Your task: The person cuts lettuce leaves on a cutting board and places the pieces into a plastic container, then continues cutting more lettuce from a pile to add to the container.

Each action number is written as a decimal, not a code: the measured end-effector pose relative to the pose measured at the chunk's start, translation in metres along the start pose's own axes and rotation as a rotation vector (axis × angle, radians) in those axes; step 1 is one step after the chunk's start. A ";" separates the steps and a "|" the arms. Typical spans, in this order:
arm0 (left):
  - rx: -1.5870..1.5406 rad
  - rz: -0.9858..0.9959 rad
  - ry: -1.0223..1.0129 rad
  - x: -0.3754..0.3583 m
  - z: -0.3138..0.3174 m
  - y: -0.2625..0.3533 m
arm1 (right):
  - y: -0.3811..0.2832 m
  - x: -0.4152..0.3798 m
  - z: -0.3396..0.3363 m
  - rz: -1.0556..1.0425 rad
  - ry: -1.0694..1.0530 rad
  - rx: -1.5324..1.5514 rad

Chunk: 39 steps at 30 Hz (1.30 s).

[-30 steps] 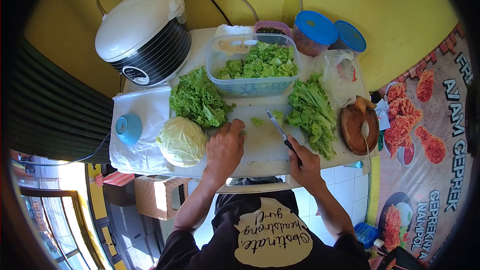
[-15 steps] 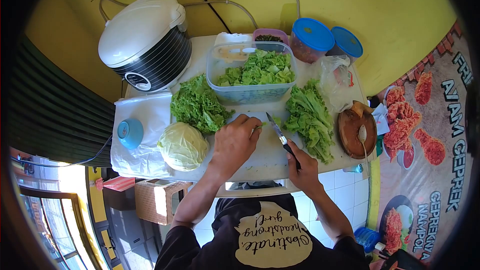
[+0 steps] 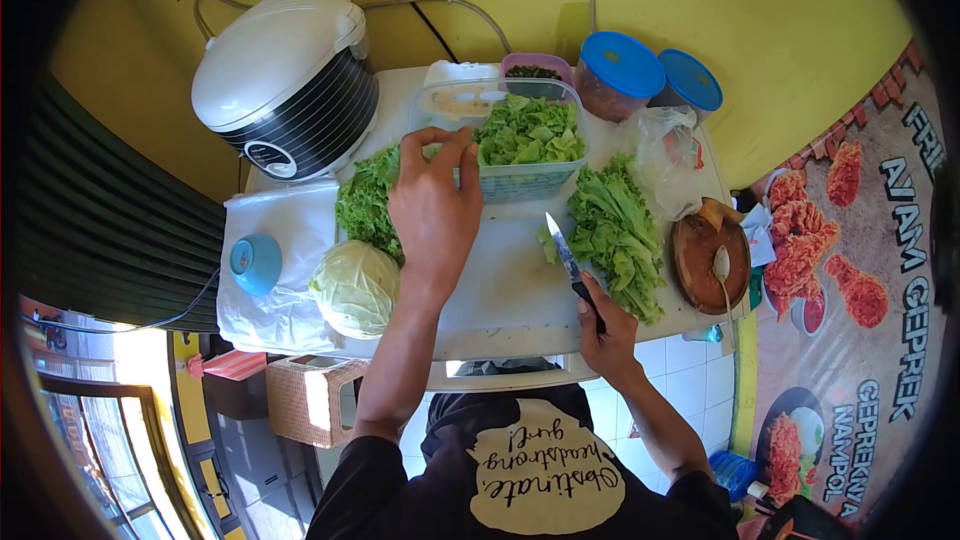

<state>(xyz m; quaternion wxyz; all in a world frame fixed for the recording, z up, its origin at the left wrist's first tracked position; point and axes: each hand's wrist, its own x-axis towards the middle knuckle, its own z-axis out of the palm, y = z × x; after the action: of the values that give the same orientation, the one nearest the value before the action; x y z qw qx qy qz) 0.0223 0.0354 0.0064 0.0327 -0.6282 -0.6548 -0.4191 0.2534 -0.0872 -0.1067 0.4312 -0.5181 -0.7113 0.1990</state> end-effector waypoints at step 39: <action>-0.511 -0.256 -0.565 -0.104 -0.024 -0.052 | -0.041 0.063 0.035 0.237 -0.266 0.155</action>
<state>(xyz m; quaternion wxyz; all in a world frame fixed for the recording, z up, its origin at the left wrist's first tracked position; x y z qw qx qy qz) -0.0112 -0.0540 -0.0638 -0.3581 -0.6200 -0.5858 -0.3799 0.1960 -0.0403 -0.0704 0.3456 -0.5325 -0.6786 0.3695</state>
